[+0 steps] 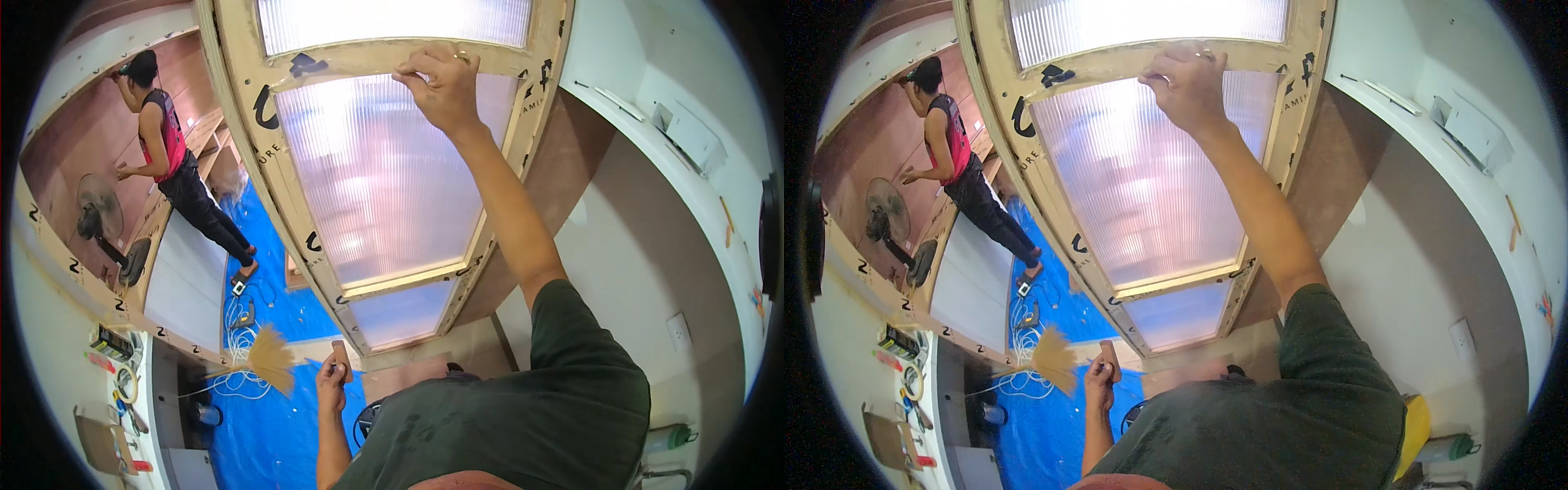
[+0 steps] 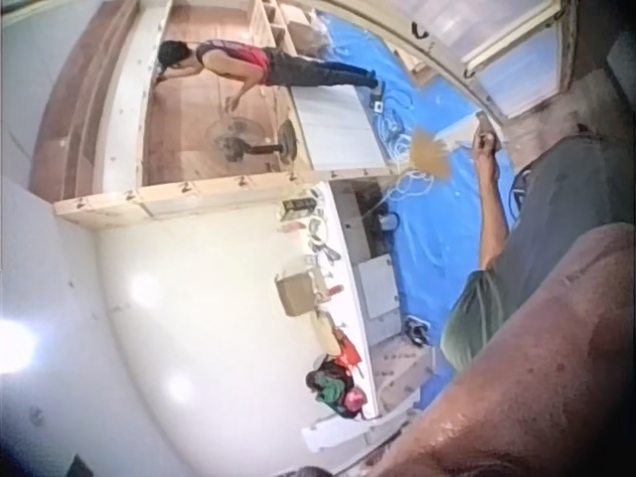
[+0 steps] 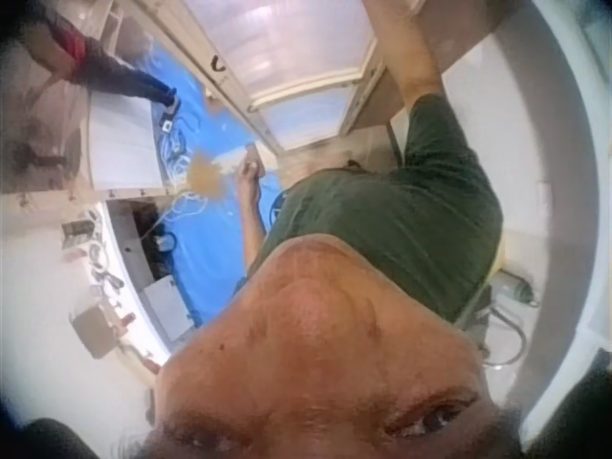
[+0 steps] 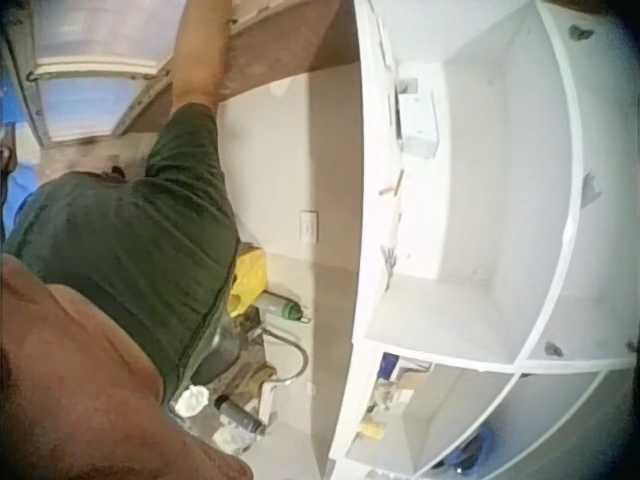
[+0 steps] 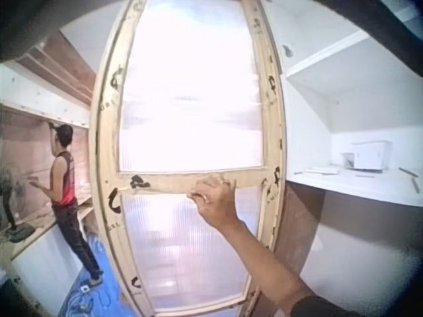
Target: The person uses a small sanding block to sand the wooden frame of a large panel that holds translucent corrugated plastic sheets.
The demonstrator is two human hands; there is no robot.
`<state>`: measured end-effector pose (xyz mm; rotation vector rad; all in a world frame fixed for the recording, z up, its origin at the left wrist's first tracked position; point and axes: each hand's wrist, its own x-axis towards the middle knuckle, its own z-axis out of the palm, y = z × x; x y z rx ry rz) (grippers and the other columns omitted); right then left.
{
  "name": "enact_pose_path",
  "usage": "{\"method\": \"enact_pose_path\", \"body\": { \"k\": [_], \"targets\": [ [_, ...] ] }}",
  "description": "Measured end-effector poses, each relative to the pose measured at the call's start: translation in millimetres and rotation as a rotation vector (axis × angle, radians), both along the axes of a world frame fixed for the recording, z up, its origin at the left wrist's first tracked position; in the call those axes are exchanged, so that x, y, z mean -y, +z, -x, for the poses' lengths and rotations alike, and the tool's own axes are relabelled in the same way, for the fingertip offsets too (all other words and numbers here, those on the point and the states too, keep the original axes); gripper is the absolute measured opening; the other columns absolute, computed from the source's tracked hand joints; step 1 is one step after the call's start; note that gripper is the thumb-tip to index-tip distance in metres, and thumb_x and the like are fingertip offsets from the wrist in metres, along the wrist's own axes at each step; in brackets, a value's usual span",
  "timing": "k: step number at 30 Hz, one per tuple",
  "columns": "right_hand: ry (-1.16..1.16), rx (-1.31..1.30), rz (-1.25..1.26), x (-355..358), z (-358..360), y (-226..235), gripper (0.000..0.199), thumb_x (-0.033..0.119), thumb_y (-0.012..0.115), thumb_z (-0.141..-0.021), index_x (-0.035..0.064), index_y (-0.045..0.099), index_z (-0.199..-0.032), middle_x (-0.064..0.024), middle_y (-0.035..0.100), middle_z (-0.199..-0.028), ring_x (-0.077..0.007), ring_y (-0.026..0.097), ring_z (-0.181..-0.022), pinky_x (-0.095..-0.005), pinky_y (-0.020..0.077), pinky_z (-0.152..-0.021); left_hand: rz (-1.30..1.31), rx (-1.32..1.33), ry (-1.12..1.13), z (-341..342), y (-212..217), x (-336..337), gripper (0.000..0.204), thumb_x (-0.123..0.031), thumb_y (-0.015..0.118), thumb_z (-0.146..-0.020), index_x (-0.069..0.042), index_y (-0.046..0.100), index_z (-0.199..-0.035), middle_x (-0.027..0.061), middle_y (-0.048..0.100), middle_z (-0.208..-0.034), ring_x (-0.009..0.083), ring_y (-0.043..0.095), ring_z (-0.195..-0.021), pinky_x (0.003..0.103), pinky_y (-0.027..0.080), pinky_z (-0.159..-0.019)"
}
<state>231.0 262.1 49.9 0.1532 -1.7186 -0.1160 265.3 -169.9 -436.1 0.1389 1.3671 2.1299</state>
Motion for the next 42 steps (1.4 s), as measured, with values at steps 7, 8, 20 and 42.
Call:
{"method": "enact_pose_path", "body": {
  "k": [7,8,20,42],
  "targets": [
    [-0.091,0.022,0.016,6,3,15,0.011,0.021,0.076,-0.091,0.0113,0.072,-0.088,0.0017,0.067,-0.088,-0.0184,0.063,-0.085,-0.0402,0.0364,-0.089,-0.004,0.000,0.016,-13,-4,-16,0.053,-0.016,0.076,-0.095,0.001,0.061,-0.143,0.0067,0.069,-0.124,0.0178,0.064,-0.107,0.034,0.050,-0.093],
    [-0.074,-0.001,0.023,6,3,17,0.011,0.020,0.076,-0.091,0.0107,0.071,-0.087,0.0012,0.067,-0.088,-0.0188,0.063,-0.084,-0.0399,0.0376,-0.088,-0.007,-0.001,0.030,-13,-5,-19,0.053,-0.016,0.075,-0.095,0.001,0.061,-0.143,0.0067,0.069,-0.123,0.0179,0.064,-0.107,0.033,0.050,-0.092],
    [-0.025,-0.077,-0.151,-26,-23,-7,0.027,0.025,0.086,-0.085,0.0163,0.078,-0.110,-0.0004,0.070,-0.100,-0.0185,0.063,-0.098,-0.0378,0.0392,-0.092,-0.039,0.015,0.049,-7,-7,-57,0.052,-0.008,0.073,-0.095,0.003,0.060,-0.144,0.0097,0.070,-0.128,0.0198,0.067,-0.113,0.034,0.054,-0.099],
    [0.029,-0.048,-0.217,-45,-28,0,0.029,0.026,0.088,-0.082,0.0144,0.079,-0.107,-0.0001,0.067,-0.099,-0.0187,0.059,-0.090,-0.0345,0.0386,-0.088,-0.056,0.024,0.063,-17,-14,-98,0.051,-0.003,0.068,-0.097,0.004,0.057,-0.147,0.0135,0.068,-0.137,0.0225,0.067,-0.122,0.036,0.054,-0.106]
  ]
}}
